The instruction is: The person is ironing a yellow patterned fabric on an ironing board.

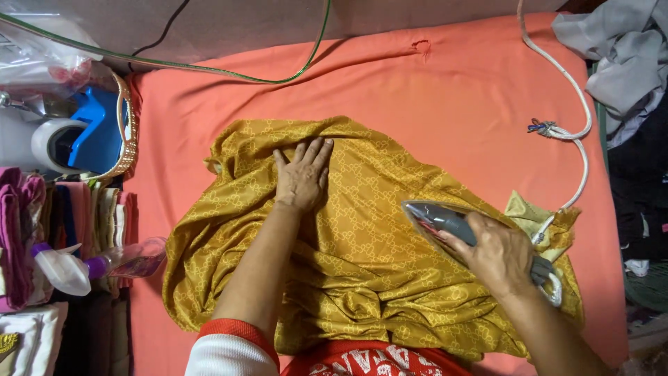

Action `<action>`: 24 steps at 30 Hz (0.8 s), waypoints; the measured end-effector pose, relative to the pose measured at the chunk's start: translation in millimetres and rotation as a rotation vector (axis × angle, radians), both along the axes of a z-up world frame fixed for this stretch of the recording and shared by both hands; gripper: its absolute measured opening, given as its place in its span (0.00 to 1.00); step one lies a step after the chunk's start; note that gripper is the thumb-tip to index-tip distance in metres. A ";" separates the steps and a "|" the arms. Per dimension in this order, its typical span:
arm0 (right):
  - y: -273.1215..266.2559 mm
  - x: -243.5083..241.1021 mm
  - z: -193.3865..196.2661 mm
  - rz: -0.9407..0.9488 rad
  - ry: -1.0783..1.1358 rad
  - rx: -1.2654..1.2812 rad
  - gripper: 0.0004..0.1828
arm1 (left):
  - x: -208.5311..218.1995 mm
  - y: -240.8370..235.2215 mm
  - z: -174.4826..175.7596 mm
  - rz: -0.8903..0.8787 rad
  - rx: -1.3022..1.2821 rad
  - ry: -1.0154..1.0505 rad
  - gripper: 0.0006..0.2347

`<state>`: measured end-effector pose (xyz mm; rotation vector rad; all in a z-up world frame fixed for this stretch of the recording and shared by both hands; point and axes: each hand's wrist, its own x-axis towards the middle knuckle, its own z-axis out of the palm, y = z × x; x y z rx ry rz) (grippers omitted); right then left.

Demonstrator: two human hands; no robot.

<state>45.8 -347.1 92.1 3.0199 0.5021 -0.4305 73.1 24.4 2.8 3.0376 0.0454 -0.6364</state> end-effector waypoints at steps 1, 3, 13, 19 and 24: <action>5.8 1.3 -5.6 0.000 0.000 -0.002 0.32 | 0.2 0.6 0.7 0.000 -0.002 0.000 0.27; 16.2 4.2 -16.6 0.134 -0.020 0.099 0.33 | 2.0 0.7 2.7 0.054 -0.039 -0.093 0.30; 91.6 125.4 -5.6 0.128 -0.122 0.116 0.31 | -81.8 -88.0 45.5 -0.228 -0.377 -0.259 0.20; 99.2 131.0 -1.6 0.203 -0.175 0.170 0.33 | -139.3 -134.8 44.4 -0.582 -0.659 -0.075 0.32; 101.1 122.1 -3.8 0.178 -0.154 0.108 0.33 | -163.4 -127.6 55.7 -0.593 -0.644 0.052 0.29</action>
